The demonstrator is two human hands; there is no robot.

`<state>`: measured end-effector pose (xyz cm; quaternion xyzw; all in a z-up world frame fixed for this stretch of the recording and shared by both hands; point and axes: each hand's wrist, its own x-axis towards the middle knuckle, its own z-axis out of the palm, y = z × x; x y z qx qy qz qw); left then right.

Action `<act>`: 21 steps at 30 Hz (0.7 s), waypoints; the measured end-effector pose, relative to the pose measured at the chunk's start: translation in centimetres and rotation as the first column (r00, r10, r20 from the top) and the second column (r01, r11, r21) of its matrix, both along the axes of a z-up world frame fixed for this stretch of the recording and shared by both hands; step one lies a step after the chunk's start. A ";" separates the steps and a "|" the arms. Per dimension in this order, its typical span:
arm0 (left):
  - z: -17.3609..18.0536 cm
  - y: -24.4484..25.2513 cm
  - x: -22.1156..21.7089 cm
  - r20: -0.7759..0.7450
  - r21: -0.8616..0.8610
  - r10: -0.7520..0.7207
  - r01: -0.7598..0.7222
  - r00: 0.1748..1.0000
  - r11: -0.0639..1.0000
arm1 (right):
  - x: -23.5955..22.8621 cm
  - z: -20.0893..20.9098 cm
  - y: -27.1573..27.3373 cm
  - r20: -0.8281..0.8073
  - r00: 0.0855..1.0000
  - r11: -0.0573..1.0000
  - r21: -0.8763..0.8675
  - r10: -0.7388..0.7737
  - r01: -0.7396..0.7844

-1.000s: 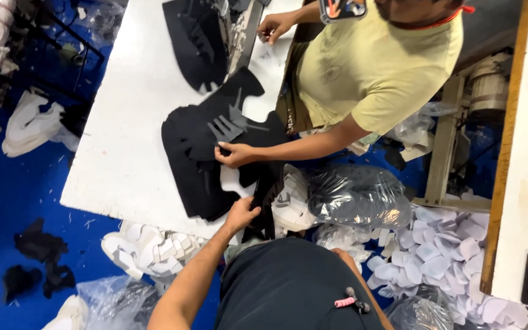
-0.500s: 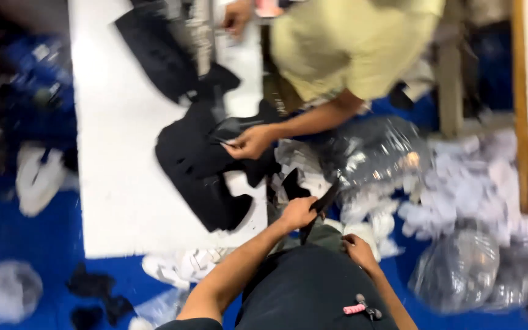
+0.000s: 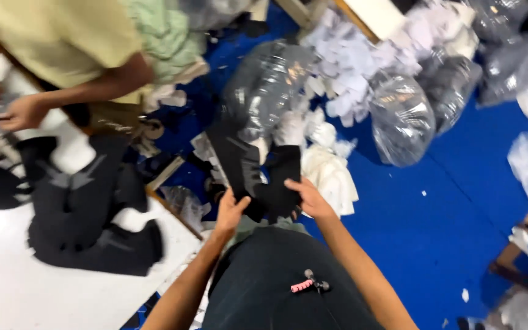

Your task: The person gathers and inspects black shoe upper components in a manufacturing facility.

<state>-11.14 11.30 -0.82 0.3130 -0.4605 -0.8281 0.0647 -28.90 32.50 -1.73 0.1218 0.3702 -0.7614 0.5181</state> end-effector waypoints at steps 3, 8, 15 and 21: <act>2.6 3.0 -2.3 0.021 0.089 -0.084 0.082 0.996 0.993 | 0.3 2.6 3.6 -0.100 0.991 0.980 0.188 0.088 -0.067; -1.0 12.0 -5.1 0.130 0.118 -0.274 0.260 0.953 0.958 | 2.4 0.1 14.4 0.014 0.986 0.950 0.270 -0.166 0.156; -4.2 15.2 -9.1 0.293 -0.083 -0.412 0.452 0.863 0.888 | 5.6 -1.1 27.5 -0.079 0.947 0.794 0.525 -0.311 0.305; 2.9 10.5 -11.4 0.331 -0.374 -0.148 0.274 0.932 0.886 | 20.4 -24.7 48.3 -0.183 0.905 0.584 0.808 0.384 -0.085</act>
